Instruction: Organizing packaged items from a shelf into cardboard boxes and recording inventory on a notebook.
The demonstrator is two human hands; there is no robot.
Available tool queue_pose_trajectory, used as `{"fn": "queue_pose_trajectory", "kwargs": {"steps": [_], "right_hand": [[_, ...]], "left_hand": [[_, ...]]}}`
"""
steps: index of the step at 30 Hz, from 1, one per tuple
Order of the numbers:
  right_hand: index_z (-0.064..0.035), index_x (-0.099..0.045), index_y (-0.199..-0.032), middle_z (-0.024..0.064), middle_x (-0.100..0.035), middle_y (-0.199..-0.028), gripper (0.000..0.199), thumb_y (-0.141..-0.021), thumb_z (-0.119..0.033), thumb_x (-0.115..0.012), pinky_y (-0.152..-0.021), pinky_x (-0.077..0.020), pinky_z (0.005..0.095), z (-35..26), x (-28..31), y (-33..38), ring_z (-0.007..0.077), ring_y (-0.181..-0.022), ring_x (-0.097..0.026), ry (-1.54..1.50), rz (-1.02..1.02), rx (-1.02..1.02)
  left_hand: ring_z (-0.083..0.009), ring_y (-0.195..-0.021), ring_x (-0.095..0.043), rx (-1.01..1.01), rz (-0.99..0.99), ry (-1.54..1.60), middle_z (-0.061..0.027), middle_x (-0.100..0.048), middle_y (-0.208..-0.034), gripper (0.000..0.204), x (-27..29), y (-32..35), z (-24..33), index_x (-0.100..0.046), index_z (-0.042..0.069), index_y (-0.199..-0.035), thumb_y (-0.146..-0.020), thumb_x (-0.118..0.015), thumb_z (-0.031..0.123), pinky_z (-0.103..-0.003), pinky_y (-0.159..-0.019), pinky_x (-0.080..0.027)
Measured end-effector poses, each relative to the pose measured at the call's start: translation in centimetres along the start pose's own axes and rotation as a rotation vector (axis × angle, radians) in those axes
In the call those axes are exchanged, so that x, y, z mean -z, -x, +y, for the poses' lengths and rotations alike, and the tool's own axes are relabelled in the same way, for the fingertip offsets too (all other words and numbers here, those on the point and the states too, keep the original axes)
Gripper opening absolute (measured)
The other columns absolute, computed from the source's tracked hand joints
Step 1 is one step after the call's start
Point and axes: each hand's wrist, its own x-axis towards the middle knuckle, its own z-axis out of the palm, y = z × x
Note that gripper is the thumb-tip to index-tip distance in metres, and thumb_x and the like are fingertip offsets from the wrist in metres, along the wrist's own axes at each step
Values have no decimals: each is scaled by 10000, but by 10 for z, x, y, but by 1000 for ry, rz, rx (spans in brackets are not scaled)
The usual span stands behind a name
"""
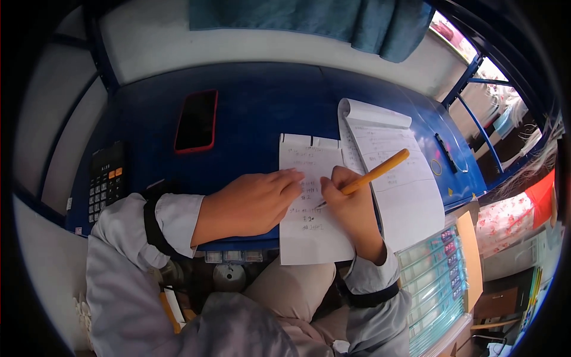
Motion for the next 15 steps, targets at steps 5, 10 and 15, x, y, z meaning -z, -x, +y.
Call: {"fn": "queue_pose_trajectory", "kwargs": {"steps": [5, 10, 15], "right_hand": [[-36, -353, -579, -5, -320, -517, 278, -742, -39, -578, -474, -281, 251, 7, 3, 0, 69, -517, -312, 13, 41, 40], [-32, -347, -576, -14, -306, -521, 278, -739, -33, -573, -474, -268, 252, 4, 2, -1, 61, -521, -293, -39, 94, -5], [-39, -342, -572, -24, -302, -525, 280, -741, -24, -564, -472, -256, 251, 1, 2, 1, 55, -519, -290, -57, 135, -12]], "left_hand": [[-309, -947, -609, -5, 14, -18, -228, -551, -1124, 203, 1, -1, 3, -513, -37, -962, -802, -535, 86, -344, -728, -523], [-304, -918, -618, 13, 5, -8, -228, -556, -1114, 202, 1, 0, 4, -508, -33, -960, -798, -541, 84, -333, -706, -526], [-296, -955, -615, 30, -28, -7, -210, -536, -1175, 191, 2, 0, 5, -521, -35, -982, -816, -549, 55, -327, -671, -537]]}}
